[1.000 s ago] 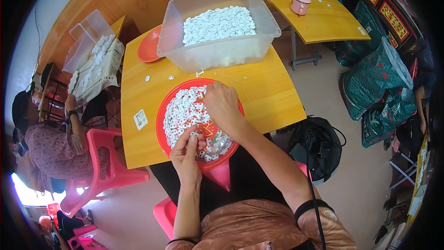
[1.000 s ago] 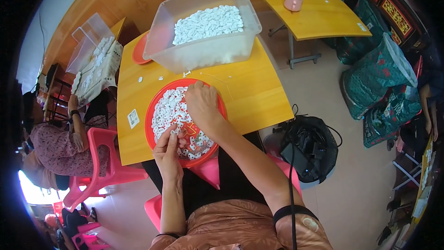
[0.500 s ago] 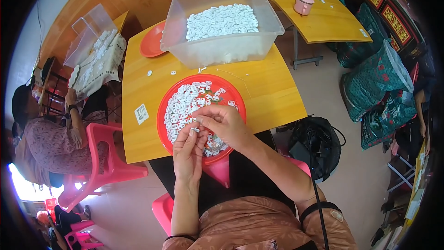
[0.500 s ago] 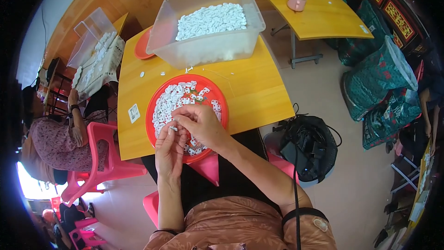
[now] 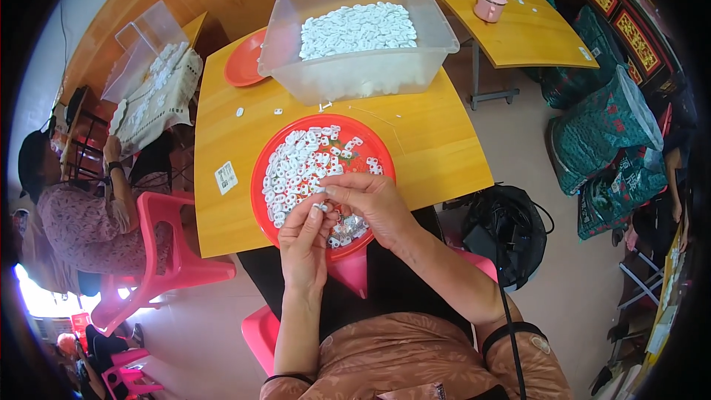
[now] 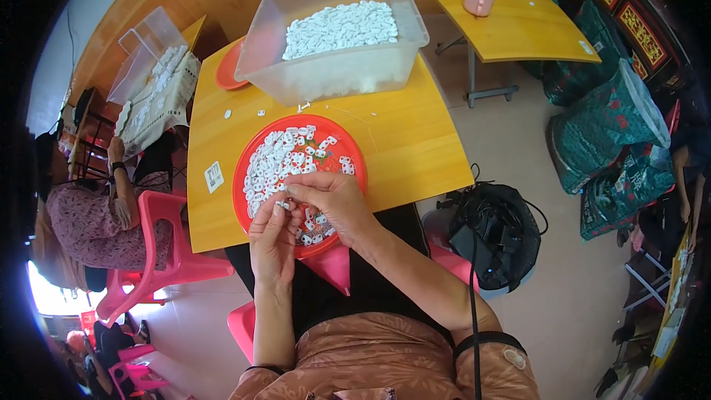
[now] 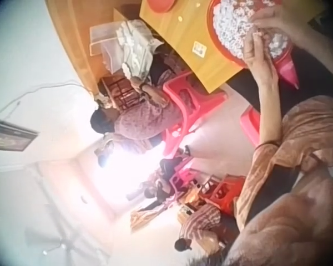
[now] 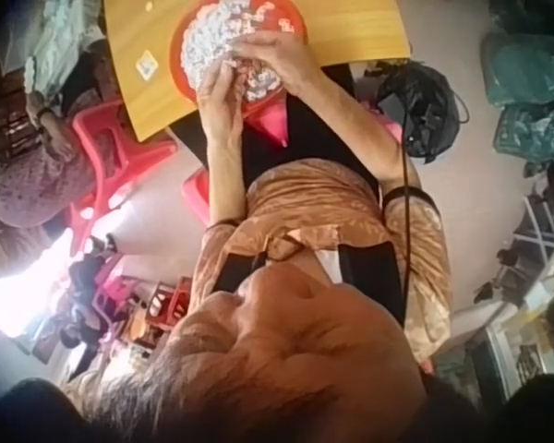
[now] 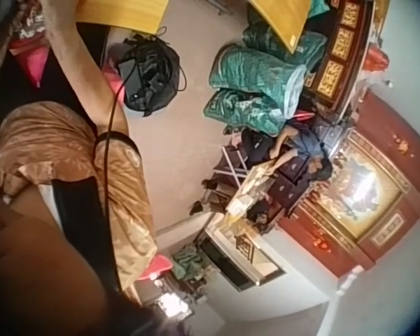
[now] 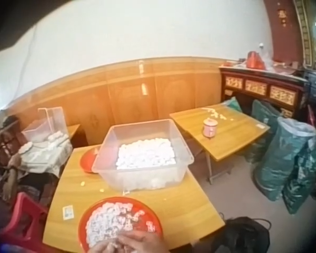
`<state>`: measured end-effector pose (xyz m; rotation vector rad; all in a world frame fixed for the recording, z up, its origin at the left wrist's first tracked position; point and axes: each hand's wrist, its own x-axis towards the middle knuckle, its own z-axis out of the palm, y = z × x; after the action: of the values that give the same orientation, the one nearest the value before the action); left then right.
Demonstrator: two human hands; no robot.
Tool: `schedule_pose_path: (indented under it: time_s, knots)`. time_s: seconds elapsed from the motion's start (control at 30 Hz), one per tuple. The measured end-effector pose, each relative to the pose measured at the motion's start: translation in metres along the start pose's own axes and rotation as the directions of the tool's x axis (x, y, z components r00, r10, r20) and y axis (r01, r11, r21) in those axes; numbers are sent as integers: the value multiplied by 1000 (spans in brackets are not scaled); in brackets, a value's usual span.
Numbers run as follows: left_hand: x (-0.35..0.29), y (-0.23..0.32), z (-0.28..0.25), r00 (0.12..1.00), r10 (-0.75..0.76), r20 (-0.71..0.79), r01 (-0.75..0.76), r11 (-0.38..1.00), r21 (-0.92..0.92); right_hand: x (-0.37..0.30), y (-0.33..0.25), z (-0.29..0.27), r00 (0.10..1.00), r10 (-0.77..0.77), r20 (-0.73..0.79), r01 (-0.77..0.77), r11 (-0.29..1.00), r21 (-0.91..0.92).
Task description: Manually assembling or sorting small white and red plastic components on a red tray.
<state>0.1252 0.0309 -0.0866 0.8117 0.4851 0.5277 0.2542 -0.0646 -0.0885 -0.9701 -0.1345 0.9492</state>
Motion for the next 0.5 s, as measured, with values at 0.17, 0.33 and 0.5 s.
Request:
schedule_pose_path:
  time_s: [0.17, 0.33, 0.5]
  knots:
    - [3, 1, -2, 1000, 12, -29, -11, 1000, 23, -1, 0, -4, 999, -30, 42, 33, 998, -62]
    - [4, -6, -5, 990, 72, -120, -48, 981, 190, 3, 3, -11, 1000, 3, -29, -3, 1000, -7]
    - [2, -14, 2, 960, 265, -90, -217, 909, 357, 1, -2, -10, 999, 10, -39, -8, 999, 39]
